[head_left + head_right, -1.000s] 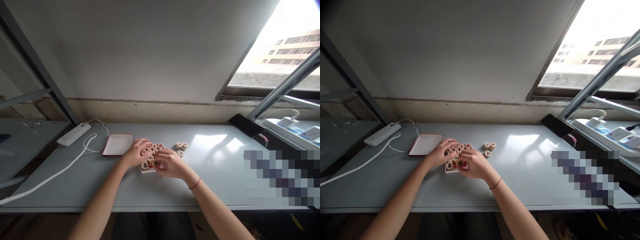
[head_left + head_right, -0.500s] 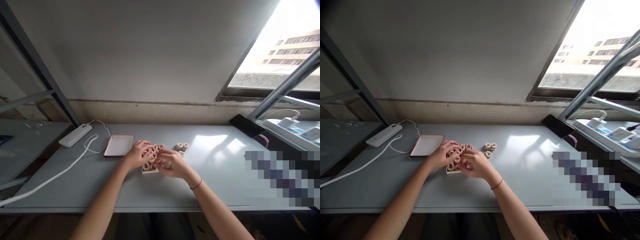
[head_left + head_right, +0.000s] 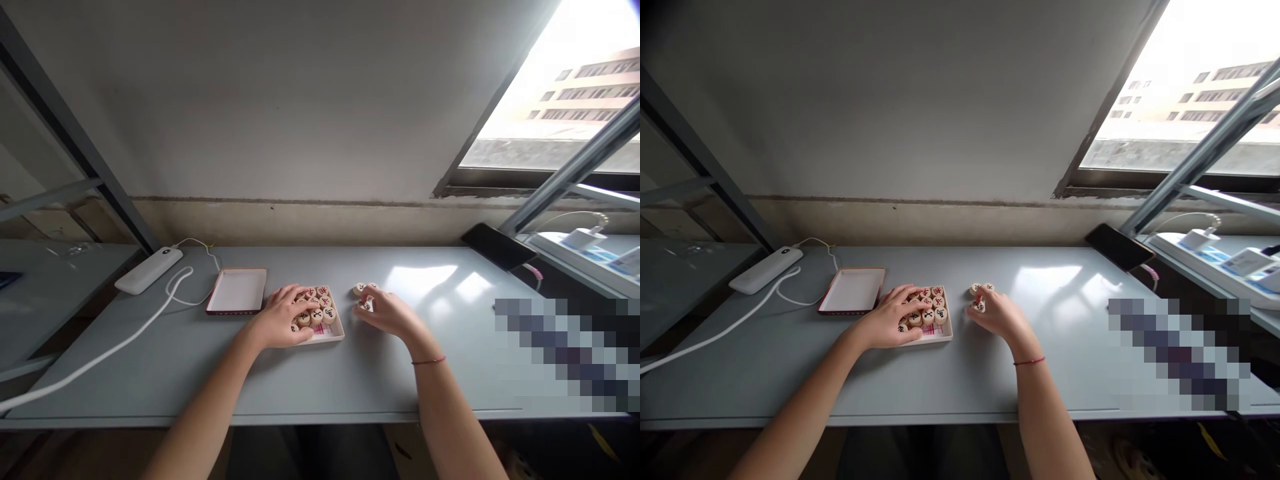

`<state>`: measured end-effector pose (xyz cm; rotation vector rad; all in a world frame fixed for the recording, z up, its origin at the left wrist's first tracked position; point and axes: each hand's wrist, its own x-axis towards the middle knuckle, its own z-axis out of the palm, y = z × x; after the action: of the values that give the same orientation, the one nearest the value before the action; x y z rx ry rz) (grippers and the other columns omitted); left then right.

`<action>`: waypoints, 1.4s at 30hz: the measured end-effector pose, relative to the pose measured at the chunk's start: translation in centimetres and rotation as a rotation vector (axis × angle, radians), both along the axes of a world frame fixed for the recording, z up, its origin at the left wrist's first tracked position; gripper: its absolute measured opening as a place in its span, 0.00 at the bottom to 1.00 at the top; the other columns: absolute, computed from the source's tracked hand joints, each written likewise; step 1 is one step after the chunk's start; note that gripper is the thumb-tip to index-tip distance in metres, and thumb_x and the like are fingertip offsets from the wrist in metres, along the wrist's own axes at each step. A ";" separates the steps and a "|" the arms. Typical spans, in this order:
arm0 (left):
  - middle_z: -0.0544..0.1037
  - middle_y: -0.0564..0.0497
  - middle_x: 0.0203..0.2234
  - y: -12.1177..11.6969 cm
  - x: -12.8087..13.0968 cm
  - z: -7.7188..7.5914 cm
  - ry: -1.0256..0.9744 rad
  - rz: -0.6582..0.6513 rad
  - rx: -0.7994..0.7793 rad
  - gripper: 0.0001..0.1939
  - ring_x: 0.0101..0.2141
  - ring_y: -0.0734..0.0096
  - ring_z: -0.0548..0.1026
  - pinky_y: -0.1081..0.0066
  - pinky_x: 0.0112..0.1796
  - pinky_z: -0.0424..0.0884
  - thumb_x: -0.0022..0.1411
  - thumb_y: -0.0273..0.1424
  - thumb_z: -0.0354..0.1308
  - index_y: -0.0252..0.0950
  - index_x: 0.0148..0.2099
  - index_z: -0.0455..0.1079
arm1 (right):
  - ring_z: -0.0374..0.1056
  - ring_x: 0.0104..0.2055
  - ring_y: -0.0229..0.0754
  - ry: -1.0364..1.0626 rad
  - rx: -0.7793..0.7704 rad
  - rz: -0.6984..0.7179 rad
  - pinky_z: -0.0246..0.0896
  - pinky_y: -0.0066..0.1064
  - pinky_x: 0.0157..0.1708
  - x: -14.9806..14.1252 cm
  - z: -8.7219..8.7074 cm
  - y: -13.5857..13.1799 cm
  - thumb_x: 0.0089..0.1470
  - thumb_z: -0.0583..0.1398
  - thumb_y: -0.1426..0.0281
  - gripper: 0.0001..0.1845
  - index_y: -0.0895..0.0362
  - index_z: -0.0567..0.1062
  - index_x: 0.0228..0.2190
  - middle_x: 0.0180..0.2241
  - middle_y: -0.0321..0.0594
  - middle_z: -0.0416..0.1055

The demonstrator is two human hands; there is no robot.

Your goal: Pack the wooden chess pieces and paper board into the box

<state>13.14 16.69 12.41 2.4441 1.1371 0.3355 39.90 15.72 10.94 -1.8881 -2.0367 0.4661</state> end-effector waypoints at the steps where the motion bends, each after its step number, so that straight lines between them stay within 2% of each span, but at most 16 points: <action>1: 0.58 0.50 0.61 0.0 -0.1 0.1 0.003 -0.007 -0.022 0.26 0.62 0.50 0.51 0.49 0.59 0.52 0.52 0.41 0.62 0.50 0.55 0.67 | 0.59 0.19 0.35 -0.003 -0.017 -0.003 0.49 0.26 0.20 -0.1 -0.2 0.0 0.47 0.59 0.63 0.08 0.53 0.67 0.29 0.24 0.33 0.67; 4: 0.52 0.51 0.64 0.0 -0.4 0.1 0.021 -0.043 -0.088 0.37 0.63 0.44 0.46 0.46 0.59 0.52 0.44 0.46 0.67 0.53 0.57 0.64 | 0.63 0.22 0.38 -0.011 -0.056 -0.030 0.50 0.26 0.21 -0.1 -0.5 0.1 0.47 0.59 0.65 0.09 0.52 0.67 0.32 0.23 0.33 0.68; 6: 0.49 0.51 0.65 0.1 -0.5 0.0 0.052 -0.044 -0.109 0.41 0.63 0.42 0.44 0.45 0.59 0.51 0.40 0.45 0.69 0.54 0.59 0.62 | 0.64 0.24 0.39 -0.024 -0.057 -0.037 0.50 0.26 0.22 -0.1 -0.5 0.2 0.49 0.58 0.65 0.08 0.52 0.67 0.34 0.23 0.33 0.68; 11: 0.47 0.52 0.65 0.4 -0.6 -0.5 0.066 -0.008 -0.055 0.40 0.64 0.44 0.43 0.46 0.60 0.49 0.45 0.36 0.67 0.54 0.61 0.59 | 0.66 0.25 0.39 -0.052 -0.031 -0.032 0.50 0.26 0.23 -0.3 -0.4 0.3 0.52 0.55 0.68 0.05 0.52 0.68 0.34 0.27 0.36 0.69; 18: 0.48 0.51 0.65 0.7 -0.6 -1.3 0.043 0.020 -0.049 0.41 0.64 0.44 0.42 0.47 0.60 0.50 0.45 0.38 0.66 0.53 0.62 0.57 | 0.65 0.29 0.38 -0.055 0.020 -0.009 0.56 0.27 0.27 -0.4 0.3 -0.2 0.50 0.54 0.70 0.03 0.54 0.68 0.30 0.31 0.37 0.69; 20: 0.48 0.51 0.65 0.7 -0.5 -1.3 0.039 0.029 -0.046 0.41 0.64 0.43 0.41 0.46 0.59 0.50 0.46 0.39 0.66 0.54 0.62 0.57 | 0.66 0.29 0.38 -0.036 0.035 0.010 0.57 0.28 0.28 -0.5 0.5 -0.3 0.49 0.55 0.70 0.02 0.54 0.68 0.26 0.30 0.37 0.69; 22: 0.48 0.51 0.65 0.6 -0.4 -1.2 0.046 0.038 -0.049 0.40 0.64 0.42 0.41 0.45 0.59 0.50 0.46 0.39 0.66 0.53 0.62 0.57 | 0.65 0.28 0.38 0.013 0.066 0.044 0.58 0.28 0.28 -0.8 0.8 -0.4 0.49 0.57 0.69 0.05 0.55 0.67 0.24 0.27 0.36 0.69; 24: 0.49 0.50 0.64 0.6 -0.3 -1.1 0.047 0.037 -0.046 0.40 0.64 0.42 0.41 0.45 0.59 0.50 0.46 0.40 0.66 0.53 0.62 0.57 | 0.64 0.27 0.36 0.126 0.140 0.115 0.59 0.27 0.27 -1.5 1.1 -0.4 0.50 0.58 0.66 0.06 0.55 0.68 0.25 0.28 0.36 0.69; 27: 0.49 0.50 0.64 0.7 -0.3 -1.4 0.032 0.020 -0.028 0.41 0.63 0.41 0.43 0.44 0.59 0.50 0.46 0.42 0.67 0.53 0.62 0.57 | 0.62 0.24 0.33 0.319 0.217 0.318 0.60 0.26 0.25 -3.4 1.3 -0.7 0.53 0.59 0.65 0.06 0.55 0.71 0.31 0.32 0.38 0.71; 30: 0.51 0.50 0.64 0.9 -0.3 -1.7 0.018 0.021 -0.011 0.41 0.63 0.42 0.44 0.45 0.59 0.51 0.46 0.42 0.67 0.54 0.61 0.57 | 0.64 0.26 0.32 0.340 0.215 0.491 0.62 0.25 0.28 -5.4 0.8 -1.2 0.55 0.59 0.68 0.04 0.55 0.73 0.33 0.35 0.38 0.71; 34: 0.50 0.50 0.64 0.9 -0.3 -1.7 0.022 0.021 -0.016 0.41 0.63 0.42 0.44 0.44 0.58 0.51 0.46 0.42 0.67 0.54 0.62 0.56 | 0.67 0.28 0.34 0.242 0.243 0.533 0.63 0.26 0.31 -6.7 0.1 -1.5 0.57 0.58 0.68 0.06 0.53 0.76 0.34 0.37 0.39 0.73; 39: 0.52 0.50 0.63 0.8 -0.3 -1.8 0.007 0.017 0.001 0.38 0.63 0.43 0.44 0.44 0.58 0.51 0.48 0.39 0.66 0.54 0.61 0.58 | 0.71 0.36 0.37 0.200 0.264 0.569 0.66 0.27 0.34 -7.2 0.3 -1.9 0.57 0.57 0.70 0.09 0.52 0.78 0.33 0.40 0.40 0.73; 42: 0.50 0.50 0.64 0.8 -0.4 -1.8 0.007 0.025 0.024 0.38 0.64 0.43 0.42 0.44 0.59 0.47 0.47 0.40 0.66 0.53 0.60 0.59 | 0.70 0.31 0.34 0.220 0.274 0.590 0.67 0.27 0.33 -7.0 0.6 -1.9 0.56 0.57 0.69 0.09 0.52 0.78 0.36 0.43 0.41 0.71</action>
<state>12.79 17.44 10.59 2.4557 1.1737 0.3509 32.95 13.78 11.50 -1.0159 -2.3371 0.4745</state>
